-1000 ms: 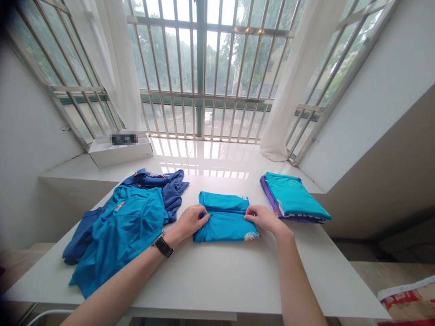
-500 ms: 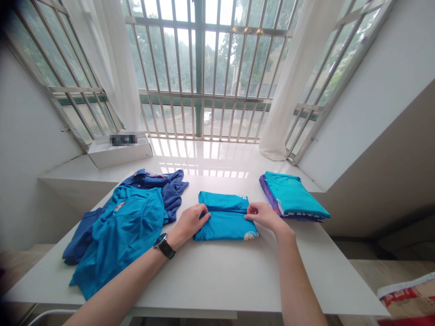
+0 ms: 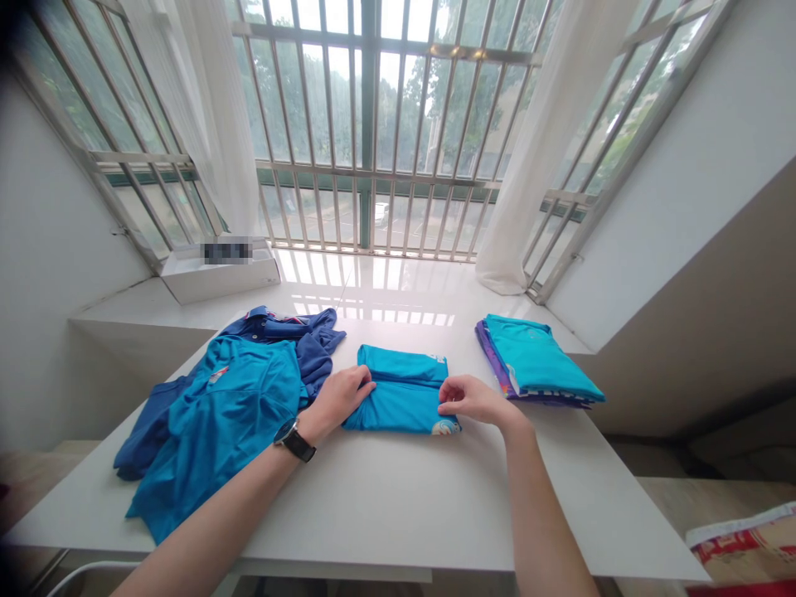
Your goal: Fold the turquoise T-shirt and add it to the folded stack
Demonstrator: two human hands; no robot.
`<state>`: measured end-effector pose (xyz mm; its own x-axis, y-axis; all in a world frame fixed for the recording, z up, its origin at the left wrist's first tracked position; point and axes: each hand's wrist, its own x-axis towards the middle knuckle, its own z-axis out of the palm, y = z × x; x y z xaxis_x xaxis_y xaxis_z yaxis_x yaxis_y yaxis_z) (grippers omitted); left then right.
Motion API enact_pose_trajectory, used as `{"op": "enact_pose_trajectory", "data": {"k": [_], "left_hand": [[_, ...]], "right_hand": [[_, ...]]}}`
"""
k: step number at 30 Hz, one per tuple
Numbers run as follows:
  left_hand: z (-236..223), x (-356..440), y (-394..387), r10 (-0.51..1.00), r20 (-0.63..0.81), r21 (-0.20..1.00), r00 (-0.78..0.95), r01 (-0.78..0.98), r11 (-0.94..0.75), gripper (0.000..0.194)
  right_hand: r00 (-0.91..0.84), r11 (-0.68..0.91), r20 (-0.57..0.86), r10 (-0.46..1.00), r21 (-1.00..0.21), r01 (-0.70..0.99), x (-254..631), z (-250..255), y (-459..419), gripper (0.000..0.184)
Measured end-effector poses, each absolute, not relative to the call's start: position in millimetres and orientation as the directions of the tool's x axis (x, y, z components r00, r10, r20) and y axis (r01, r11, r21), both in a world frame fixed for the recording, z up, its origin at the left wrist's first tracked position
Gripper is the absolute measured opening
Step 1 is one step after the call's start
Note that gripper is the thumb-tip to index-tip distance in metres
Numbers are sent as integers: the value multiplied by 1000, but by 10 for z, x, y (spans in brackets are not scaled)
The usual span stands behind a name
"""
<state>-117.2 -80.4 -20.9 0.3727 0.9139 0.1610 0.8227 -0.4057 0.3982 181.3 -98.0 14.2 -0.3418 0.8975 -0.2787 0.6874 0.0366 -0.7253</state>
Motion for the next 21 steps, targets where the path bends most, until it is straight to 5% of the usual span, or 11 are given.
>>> {"op": "enact_pose_trajectory", "data": {"k": [9,15,21], "left_hand": [[-185,-1322,-687,930,146,366,338,855,-369,12],[-140,-1342,-708,928,160,351,338,859,-373,11],[-51,-1110,-943,827,367,224,426,822,-523,14]], "right_hand": [[-402,11,-365,840,-729,685,1689,76,-974,36],[-344,49,-295,891,-691,721,1633,23,-952,33],[-308,44,-259,916,-697,716,1619,-44,-930,36]]}}
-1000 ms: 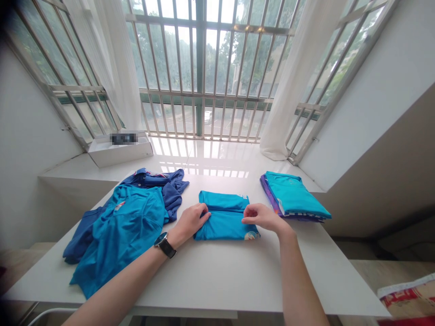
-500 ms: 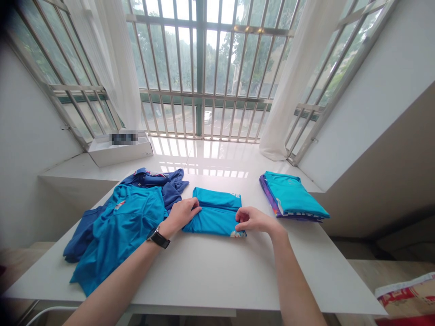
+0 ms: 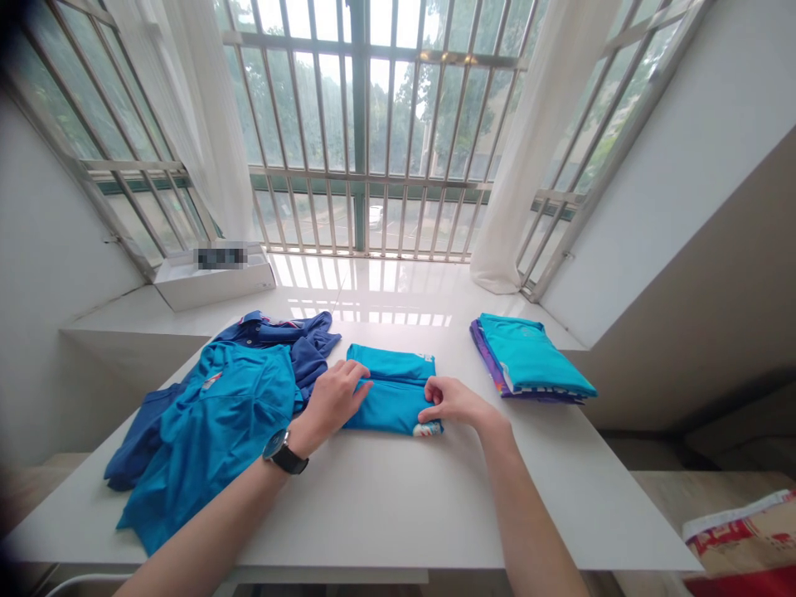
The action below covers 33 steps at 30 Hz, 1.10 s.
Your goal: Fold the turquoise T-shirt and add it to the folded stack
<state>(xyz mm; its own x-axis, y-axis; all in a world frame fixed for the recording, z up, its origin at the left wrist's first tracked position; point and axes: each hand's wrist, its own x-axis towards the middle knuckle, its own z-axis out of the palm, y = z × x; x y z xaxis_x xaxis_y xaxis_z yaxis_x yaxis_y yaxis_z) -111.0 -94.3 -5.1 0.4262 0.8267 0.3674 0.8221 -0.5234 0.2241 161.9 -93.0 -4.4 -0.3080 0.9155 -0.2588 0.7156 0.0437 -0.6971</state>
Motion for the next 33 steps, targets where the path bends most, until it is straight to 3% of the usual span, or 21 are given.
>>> {"op": "enact_pose_trajectory", "data": {"k": [4,7,9,17,23,29,33], "left_hand": [[-173,-830,-1196,667,386,232,637,633,-739,41],[-305,-728,-1309,550,293,207,782,510,-835,72],[-352,-712,-1337,518,237,206,822,478,-854,79],[-260,-642,-1402,568,205,186,798,538,-822,69],[-184,-687,-1407,538,214,163,815,513,-843,63],[-102,-746,-1411,521,226,198,823,485,-852,49],[-149,-746,-1437,523,243,182,817,491,-852,54]], "right_hand": [[-332,78,-231,914,-705,705,1656,-119,-887,33],[-379,123,-202,903,-724,679,1691,-134,-868,26],[-404,150,-184,896,-730,667,1707,-124,-866,24],[-280,159,-99,955,-628,762,1727,-173,-836,33],[-273,160,-91,958,-622,766,1739,-197,-834,35],[-351,142,-208,913,-644,752,1681,-151,-877,36],[-377,119,-258,889,-666,737,1661,-131,-886,37]]}}
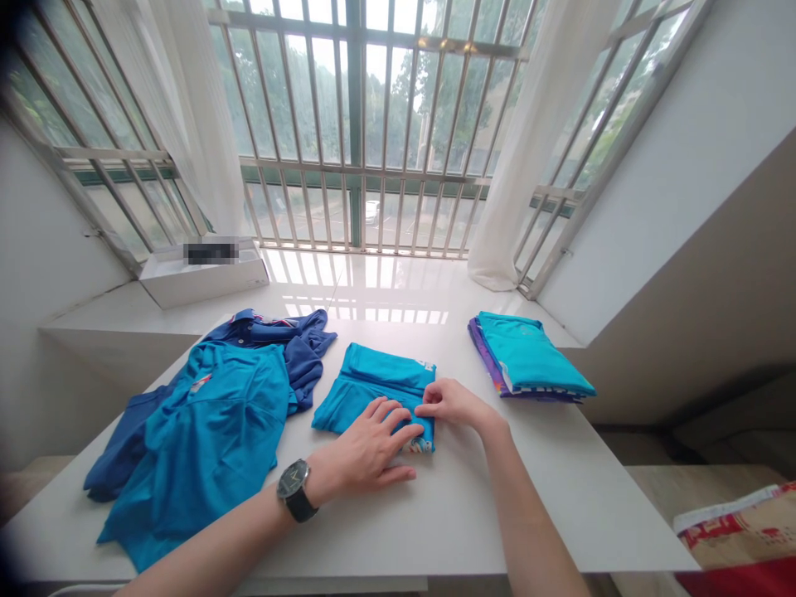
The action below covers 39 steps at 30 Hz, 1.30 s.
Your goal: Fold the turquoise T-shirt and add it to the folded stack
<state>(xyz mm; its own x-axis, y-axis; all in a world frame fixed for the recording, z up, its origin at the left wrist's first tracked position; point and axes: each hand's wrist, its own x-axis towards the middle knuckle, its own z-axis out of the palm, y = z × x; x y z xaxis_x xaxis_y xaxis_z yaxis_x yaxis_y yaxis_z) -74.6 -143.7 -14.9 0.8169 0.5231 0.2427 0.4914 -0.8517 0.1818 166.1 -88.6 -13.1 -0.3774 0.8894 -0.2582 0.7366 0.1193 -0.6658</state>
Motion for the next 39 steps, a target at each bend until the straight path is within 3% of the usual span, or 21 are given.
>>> {"op": "enact_pose_trajectory", "data": {"k": [6,29,35,39], "left_hand": [[-289,-744,-1419,489,209,148,847,467,-872,67],[-226,-710,-1432,476,187,185,859,445,-876,51],[-101,-773,-1445,390,166,212,906,354,-911,52],[-101,-792,-1450,373,166,219,913,335,-917,52]], "right_hand": [[-353,98,-253,901,-673,733,1667,-109,-878,38],[-361,172,-140,922,-687,706,1648,-102,-866,39],[-258,195,9,966,-681,706,1627,-40,-875,46],[-195,209,89,977,-598,773,1637,-47,-865,42]]}}
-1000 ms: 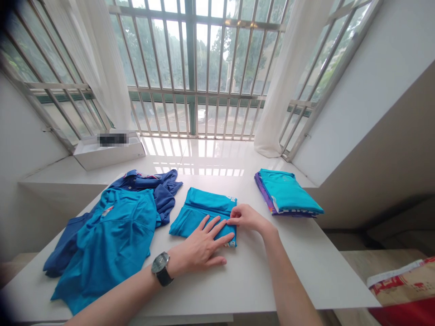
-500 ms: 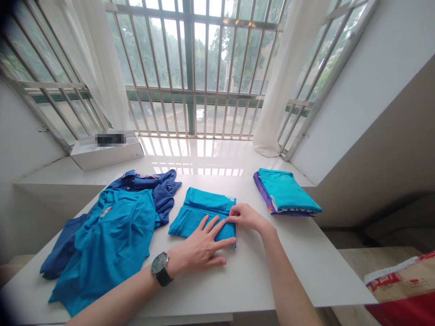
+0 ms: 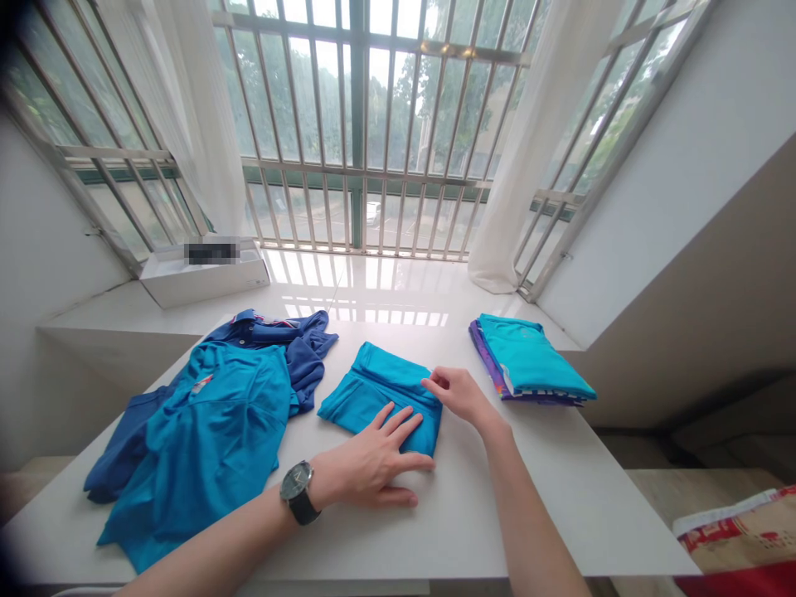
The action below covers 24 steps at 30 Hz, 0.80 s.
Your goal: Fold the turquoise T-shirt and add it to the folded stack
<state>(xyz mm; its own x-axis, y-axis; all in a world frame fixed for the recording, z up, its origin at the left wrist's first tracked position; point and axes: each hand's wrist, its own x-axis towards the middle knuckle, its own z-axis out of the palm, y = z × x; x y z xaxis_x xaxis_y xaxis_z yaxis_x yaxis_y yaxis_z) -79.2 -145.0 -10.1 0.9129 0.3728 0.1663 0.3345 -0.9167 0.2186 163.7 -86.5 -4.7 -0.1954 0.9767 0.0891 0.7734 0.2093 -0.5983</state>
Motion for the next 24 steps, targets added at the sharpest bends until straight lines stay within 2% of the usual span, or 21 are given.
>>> {"op": "enact_pose_trajectory", "data": {"k": [5,10,13,16,21,24], "left_hand": [[-115,-785,-1459,383,174,193,907,350,-917,53],[-153,-784,-1469,403,192,179,895,372,-911,63],[-179,-778,-1471,421,207,159,883,394,-905,66],[-156,-787,-1454,438,223,140,871,416,-898,59],[-27,-868,-1367,502,241,127,831,486,-865,34],[24,-931,-1301,571,227,117,789,560,-820,30]], "right_hand": [[-152,188,115,982,-448,874,1679,-135,-814,36],[-54,84,86,995,-401,912,1721,-202,-776,27],[11,23,89,996,-371,928,1738,-221,-771,28],[32,-2,78,996,-364,932,1750,-232,-771,30],[33,-12,48,998,-374,927,1763,-235,-774,33],[37,-24,27,999,-371,928,1761,-229,-779,34]]}}
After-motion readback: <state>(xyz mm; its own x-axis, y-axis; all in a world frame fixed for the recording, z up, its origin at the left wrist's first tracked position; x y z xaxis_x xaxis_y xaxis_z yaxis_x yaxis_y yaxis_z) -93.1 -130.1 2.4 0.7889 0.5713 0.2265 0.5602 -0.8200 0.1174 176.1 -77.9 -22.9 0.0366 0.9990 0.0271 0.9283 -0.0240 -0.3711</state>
